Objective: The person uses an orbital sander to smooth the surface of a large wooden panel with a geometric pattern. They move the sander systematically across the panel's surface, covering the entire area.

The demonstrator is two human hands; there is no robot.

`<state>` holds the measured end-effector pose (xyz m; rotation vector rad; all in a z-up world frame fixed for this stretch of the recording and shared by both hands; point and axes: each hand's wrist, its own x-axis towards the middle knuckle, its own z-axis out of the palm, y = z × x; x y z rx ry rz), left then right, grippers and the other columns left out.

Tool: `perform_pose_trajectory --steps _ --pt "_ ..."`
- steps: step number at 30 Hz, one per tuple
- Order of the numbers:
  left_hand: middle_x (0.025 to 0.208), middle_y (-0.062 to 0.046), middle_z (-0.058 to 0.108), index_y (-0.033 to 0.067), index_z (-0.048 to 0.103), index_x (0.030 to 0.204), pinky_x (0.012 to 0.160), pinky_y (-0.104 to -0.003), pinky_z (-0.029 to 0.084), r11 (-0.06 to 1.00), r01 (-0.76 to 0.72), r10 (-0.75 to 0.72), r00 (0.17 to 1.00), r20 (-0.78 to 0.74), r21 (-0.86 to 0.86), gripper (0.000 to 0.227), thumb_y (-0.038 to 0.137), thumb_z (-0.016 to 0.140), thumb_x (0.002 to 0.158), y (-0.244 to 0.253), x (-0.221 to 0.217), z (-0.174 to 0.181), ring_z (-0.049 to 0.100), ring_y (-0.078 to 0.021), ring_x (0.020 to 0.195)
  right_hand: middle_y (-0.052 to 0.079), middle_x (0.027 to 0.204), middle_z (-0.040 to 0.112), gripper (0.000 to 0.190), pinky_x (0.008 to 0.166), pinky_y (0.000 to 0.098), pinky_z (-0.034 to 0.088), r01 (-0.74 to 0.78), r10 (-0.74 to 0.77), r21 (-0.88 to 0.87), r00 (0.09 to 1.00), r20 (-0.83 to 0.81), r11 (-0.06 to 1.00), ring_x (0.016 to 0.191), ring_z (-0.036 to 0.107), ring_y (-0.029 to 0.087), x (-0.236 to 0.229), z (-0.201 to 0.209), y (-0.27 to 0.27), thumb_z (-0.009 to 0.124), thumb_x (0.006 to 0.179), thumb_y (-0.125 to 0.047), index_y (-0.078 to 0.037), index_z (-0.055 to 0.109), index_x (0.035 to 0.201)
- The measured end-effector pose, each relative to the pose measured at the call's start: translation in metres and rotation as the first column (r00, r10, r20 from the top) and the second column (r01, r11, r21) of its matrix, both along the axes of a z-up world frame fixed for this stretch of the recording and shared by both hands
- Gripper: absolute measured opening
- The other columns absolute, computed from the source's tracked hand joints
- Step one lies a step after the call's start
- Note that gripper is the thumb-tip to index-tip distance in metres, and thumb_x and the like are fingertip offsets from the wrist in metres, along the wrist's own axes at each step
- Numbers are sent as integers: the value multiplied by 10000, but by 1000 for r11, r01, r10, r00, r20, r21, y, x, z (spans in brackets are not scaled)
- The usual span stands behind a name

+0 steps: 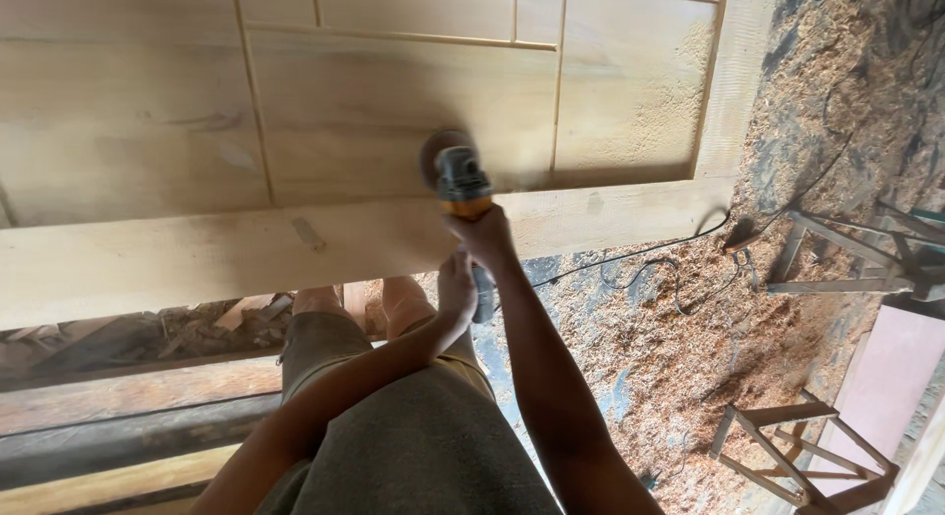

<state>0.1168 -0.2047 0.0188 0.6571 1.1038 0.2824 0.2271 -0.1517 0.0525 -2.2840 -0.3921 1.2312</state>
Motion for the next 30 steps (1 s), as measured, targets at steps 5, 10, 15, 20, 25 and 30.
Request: perform_pose_trajectory --steps 5,10,15,20,25,30 --pt "794 -99 673 66 595 955 550 -359 580 984 149 -142 986 83 -93 441 435 376 1055 -10 55 29 624 -151 613 115 731 723 314 537 303 615 265 -262 32 963 -67 964 588 721 181 63 9 -41 814 786 -189 46 699 958" --pt "730 -90 688 68 654 908 562 -338 547 959 282 -281 959 25 -11 569 547 384 1053 -12 100 54 628 -159 589 131 750 715 316 531 323 594 413 -405 69 908 -106 908 596 712 198 109 33 -57 795 797 -150 63 686 1004" --pt "750 -61 734 67 673 945 629 -348 573 960 278 -278 961 -14 24 631 609 358 1015 -5 92 60 687 -151 607 127 738 694 269 511 332 560 402 -385 116 912 -143 908 588 680 196 97 41 -50 802 809 -145 64 696 939" --pt "765 -78 739 58 657 945 625 -354 587 959 283 -283 959 -9 -9 660 627 329 1015 4 66 55 685 -159 593 113 738 709 242 509 312 575 387 -382 63 921 -83 920 594 701 181 70 39 -35 802 802 -144 41 710 926" --pt "752 -99 728 38 660 932 608 -354 569 974 226 -226 974 1 -4 652 604 353 1036 13 33 55 665 -166 587 109 726 696 244 499 310 552 351 -336 110 932 -135 930 584 681 174 36 36 -23 800 804 -134 53 707 929" --pt "744 -100 724 26 675 959 605 -363 539 992 125 -125 992 7 21 642 596 389 1024 35 -10 54 663 -178 603 89 737 705 226 510 302 545 283 -269 165 958 -102 945 595 683 154 -7 32 2 800 789 -127 43 711 907"
